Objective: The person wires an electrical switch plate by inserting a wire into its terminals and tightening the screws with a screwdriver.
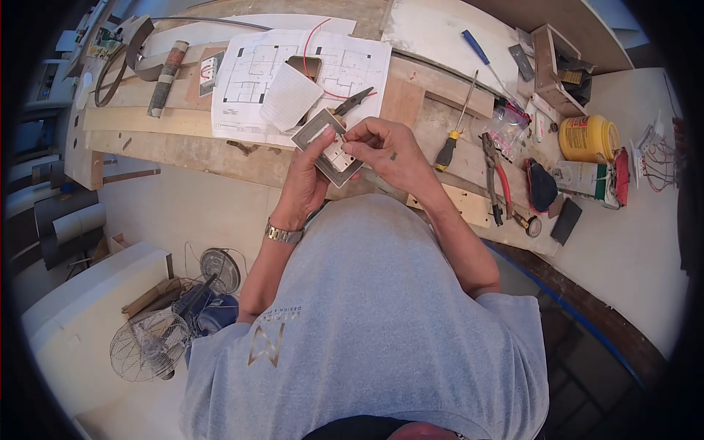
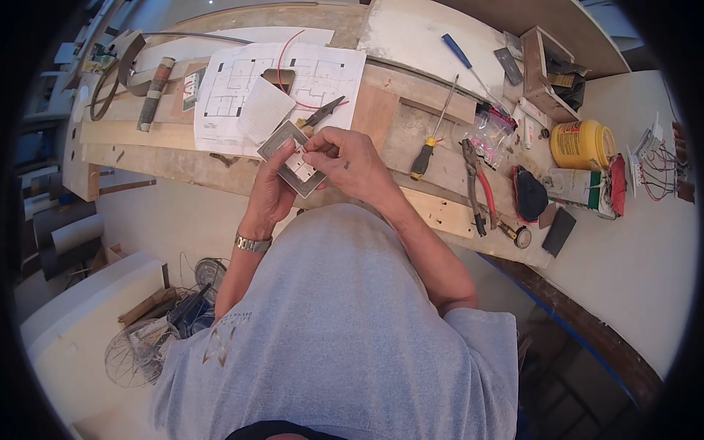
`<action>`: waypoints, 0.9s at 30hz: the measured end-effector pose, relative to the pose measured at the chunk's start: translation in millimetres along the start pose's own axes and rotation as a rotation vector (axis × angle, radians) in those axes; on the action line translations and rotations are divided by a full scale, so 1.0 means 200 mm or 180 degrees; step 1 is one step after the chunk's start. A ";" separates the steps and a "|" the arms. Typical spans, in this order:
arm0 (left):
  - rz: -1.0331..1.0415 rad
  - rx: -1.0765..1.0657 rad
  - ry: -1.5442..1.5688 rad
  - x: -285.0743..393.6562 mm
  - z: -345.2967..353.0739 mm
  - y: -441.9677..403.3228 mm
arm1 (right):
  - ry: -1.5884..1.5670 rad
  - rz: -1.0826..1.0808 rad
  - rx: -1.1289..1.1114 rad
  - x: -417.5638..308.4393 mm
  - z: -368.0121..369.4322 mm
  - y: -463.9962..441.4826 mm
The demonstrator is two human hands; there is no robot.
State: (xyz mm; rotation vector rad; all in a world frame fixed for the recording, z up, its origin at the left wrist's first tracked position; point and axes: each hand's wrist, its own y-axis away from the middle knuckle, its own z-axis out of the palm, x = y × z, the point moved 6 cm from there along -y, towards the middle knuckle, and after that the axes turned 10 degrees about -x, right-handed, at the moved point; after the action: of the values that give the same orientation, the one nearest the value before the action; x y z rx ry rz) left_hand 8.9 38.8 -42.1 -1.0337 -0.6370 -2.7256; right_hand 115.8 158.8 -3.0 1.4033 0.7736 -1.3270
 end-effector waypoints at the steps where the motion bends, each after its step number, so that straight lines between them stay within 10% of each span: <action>1: 0.0016 -0.0010 -0.0134 0.00 0.00 0.00 | 0.0168 -0.0053 0.0032 -0.02 0.01 0.00; 15: 0.0195 0.0276 -0.0285 0.03 -0.03 0.02 | -0.1442 0.0273 -0.0537 0.05 -0.01 0.07; 27: 0.0430 0.0256 -0.1177 0.05 0.07 0.00 | 0.1815 -0.0901 0.0683 -0.11 0.01 0.13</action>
State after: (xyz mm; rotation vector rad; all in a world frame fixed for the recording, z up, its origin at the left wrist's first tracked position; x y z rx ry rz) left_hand 10.3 45.4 -25.7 -1.5161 -0.6933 -2.3914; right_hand 135.5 152.8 25.4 1.9381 1.2718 -1.2541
